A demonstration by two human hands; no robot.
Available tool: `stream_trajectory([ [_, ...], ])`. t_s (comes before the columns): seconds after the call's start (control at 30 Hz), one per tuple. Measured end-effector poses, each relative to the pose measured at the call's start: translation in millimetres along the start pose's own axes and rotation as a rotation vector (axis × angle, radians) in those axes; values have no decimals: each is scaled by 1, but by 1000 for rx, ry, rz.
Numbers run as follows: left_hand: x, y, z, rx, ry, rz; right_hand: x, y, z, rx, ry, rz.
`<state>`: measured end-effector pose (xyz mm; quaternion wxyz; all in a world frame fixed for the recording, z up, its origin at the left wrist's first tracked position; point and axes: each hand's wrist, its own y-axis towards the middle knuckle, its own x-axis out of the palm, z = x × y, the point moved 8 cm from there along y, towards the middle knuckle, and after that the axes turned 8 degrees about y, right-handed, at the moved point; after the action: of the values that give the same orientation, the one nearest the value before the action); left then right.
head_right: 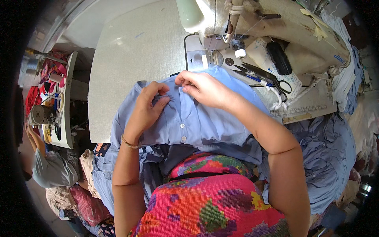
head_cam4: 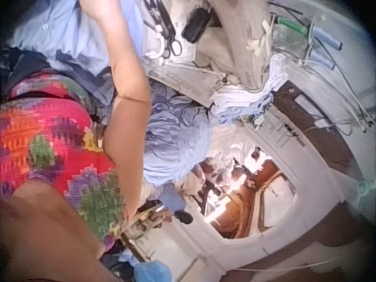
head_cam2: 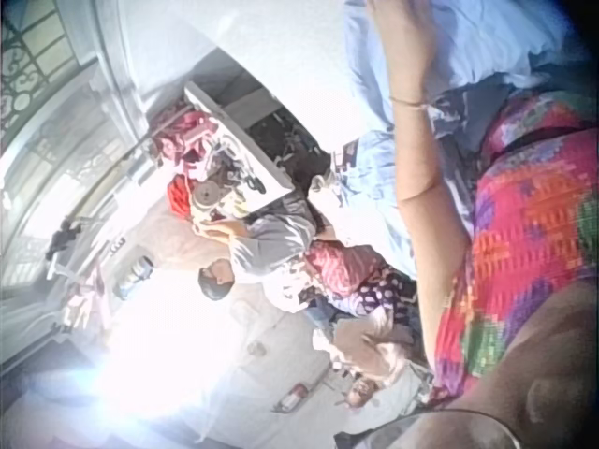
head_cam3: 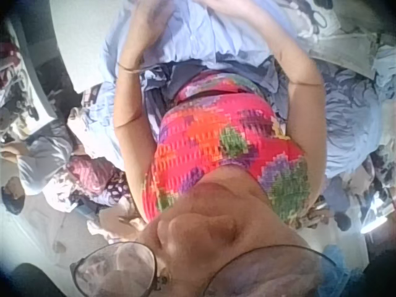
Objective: The person uses a pair of snips to trim thread from the collar and front of a blue shirt, spreads the shirt out on the table to check the garment, and then sews the fabric using a sewing machine.
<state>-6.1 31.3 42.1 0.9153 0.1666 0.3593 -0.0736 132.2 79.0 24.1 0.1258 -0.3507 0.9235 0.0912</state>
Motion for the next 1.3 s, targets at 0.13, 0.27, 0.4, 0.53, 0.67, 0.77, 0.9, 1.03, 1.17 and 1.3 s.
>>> stream_trajectory([
  [0.13, 7, 7, -9, -95, -121, -52, 3, 8, 2, 43, -24, -47],
  [0.27, 12, 13, -14, -44, -11, -53, 5, 11, 8, 76, -38, -34],
  [0.4, 11, 15, -11, -11, 32, -26, 3, 9, 5, 2, -90, 32],
  [0.53, 12, 15, -15, -71, 13, -38, 4, 9, 0, -48, -154, 32],
  [0.67, 13, 15, -15, -60, 27, -30, 4, 8, -3, -98, -183, 28],
  [0.77, 13, 15, -15, -46, 35, -9, 5, 7, -5, -165, -198, 45],
  [0.9, 12, 15, -15, 3, 70, 34, 7, 6, -8, -246, -251, 43],
  [1.03, 10, 15, -13, 19, 84, 52, 9, 5, -12, -277, -329, 65],
  [1.17, 6, 11, -1, 80, 218, 79, 10, 8, -10, -219, -361, 68],
  [1.3, 8, -20, 41, 168, 385, 103, 7, 8, -4, -150, -354, 52],
])
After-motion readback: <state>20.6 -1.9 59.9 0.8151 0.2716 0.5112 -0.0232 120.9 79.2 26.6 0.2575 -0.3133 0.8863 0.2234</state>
